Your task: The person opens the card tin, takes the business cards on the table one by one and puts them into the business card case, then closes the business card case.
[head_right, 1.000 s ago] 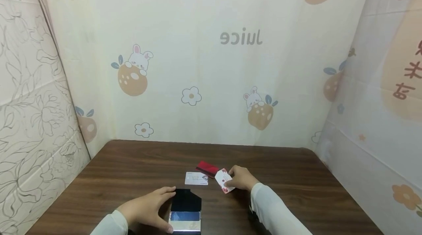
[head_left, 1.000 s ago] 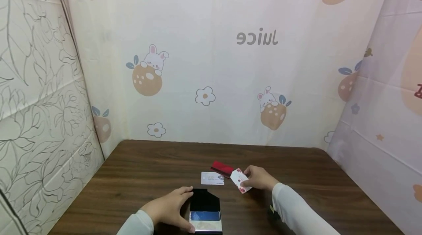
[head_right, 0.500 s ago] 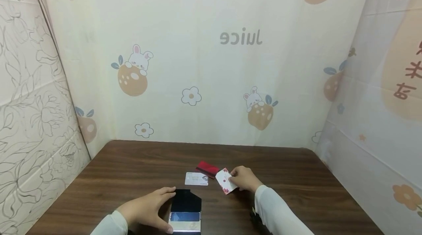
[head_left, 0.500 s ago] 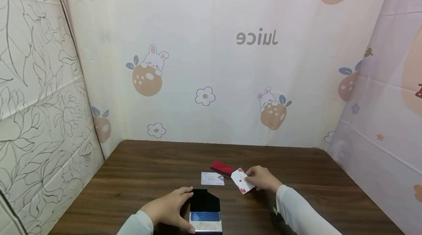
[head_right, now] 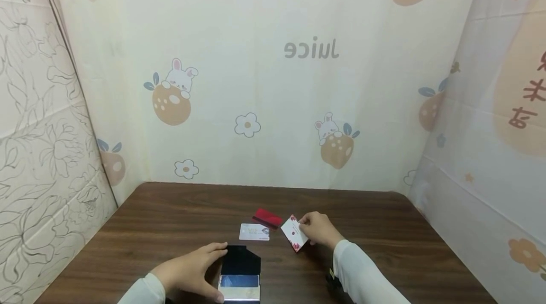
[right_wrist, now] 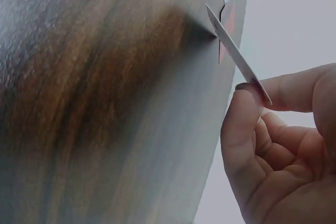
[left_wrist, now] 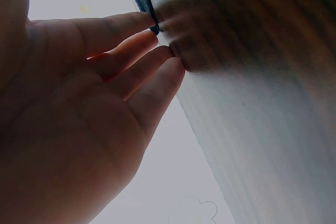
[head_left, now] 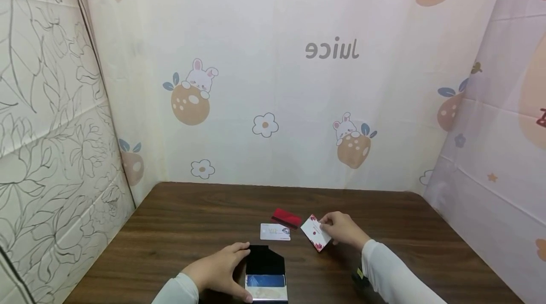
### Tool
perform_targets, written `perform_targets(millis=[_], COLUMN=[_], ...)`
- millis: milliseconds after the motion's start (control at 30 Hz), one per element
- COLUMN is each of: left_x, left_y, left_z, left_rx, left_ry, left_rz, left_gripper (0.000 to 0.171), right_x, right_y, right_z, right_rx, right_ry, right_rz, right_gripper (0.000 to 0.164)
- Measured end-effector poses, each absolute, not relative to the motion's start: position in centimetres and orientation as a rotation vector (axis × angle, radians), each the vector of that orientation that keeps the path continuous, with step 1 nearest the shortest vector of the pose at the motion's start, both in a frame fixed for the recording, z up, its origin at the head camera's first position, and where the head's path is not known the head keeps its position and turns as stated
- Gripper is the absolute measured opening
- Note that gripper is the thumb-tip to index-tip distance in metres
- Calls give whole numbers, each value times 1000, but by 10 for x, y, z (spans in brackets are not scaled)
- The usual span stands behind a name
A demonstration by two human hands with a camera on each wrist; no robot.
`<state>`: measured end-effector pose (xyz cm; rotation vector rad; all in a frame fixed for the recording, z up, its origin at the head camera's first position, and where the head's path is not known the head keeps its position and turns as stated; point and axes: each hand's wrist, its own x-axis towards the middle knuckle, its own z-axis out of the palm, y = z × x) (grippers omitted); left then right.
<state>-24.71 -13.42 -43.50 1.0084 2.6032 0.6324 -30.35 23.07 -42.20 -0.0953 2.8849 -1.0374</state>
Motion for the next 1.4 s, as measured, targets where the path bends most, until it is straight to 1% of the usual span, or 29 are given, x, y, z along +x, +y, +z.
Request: perform_targets(millis=[300, 500, 833, 1400], left_x=[-246, -247, -249, -253], left_y=[-134, -135, -135, -136], left_z=[-434, -436, -437, -438], left_rx=[997, 1001, 998, 1025], left_ry=[2605, 2609, 2604, 2611], left_rz=[638, 633, 630, 632], left_gripper=[98, 101, 102, 101], right_x=[-298, -299, -295, -284], right_y=[232, 229, 216, 176], right_z=[-419, -418, -409, -400], right_rx=[-103, -263, -490, -726], right_ry=[2991, 3105, 3041, 2838], right_rz=[-1062, -969, -960, -1041], right_gripper=[12, 9, 9, 10])
